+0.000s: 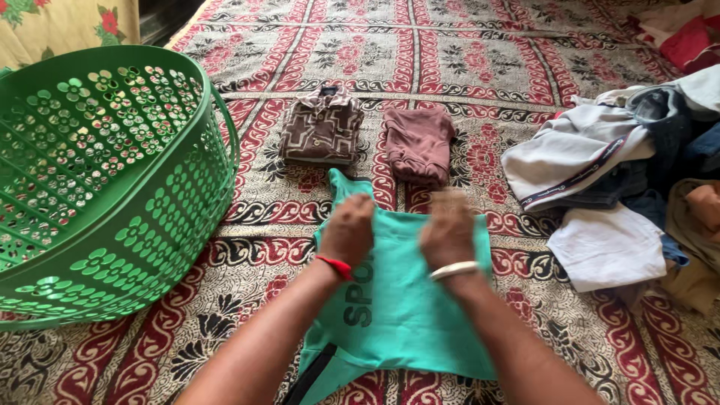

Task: The person folds laundry items, including a patterned shirt, a green t-shirt, a white garment, and undergarments, by hand on a bed and organizes them into stacks next to a green laundry basket.

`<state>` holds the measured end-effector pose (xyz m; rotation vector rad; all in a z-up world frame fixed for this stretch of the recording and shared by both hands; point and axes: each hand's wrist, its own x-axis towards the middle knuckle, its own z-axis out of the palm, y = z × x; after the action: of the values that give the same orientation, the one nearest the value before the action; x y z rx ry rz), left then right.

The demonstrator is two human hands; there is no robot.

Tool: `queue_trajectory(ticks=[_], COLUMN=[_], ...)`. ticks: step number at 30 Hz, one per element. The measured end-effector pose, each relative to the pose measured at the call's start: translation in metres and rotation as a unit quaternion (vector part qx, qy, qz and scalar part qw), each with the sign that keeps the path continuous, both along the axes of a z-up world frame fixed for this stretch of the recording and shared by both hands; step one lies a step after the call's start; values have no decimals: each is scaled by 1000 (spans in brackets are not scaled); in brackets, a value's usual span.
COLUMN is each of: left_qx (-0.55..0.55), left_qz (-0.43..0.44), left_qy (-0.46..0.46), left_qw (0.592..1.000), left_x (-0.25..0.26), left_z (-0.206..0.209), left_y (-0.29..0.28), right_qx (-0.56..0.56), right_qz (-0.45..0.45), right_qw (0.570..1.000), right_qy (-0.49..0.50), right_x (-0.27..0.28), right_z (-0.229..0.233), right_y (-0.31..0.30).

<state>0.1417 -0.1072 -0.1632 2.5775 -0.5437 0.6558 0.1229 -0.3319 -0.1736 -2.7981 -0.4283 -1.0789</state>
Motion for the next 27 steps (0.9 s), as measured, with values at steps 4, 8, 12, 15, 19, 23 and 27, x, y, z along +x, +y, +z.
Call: queue_trajectory(ticks=[4,8,12,15,19,23,27], left_qx=[143,183,170,162,167,204,268], left_qz=[58,126,138,129,142,131,131], left_qy=[46,279,275,225,228,255,190], left_qw=[987,934,936,952,949,936,935], left_x=[-20,-37,-34,-29,-32,-45,-61], left_z=[2,45,56,37,26,41,41], left_y=[-8,-5,10,22,29,35,35], right_qx=[75,37,6,-2,-31,110,205], right_qz=[96,-13,-135,-175,-170,161,381], right_qw=[963,943,916,913,918,923,820], right_qy=[240,332,377,367,357,333,374], right_x=[-6,-20,-31,-38,-51,-101,-166], right_z=[-33,-6,28,38,36,37,64], right_y=[74,48,-18,-49,-49,7,73])
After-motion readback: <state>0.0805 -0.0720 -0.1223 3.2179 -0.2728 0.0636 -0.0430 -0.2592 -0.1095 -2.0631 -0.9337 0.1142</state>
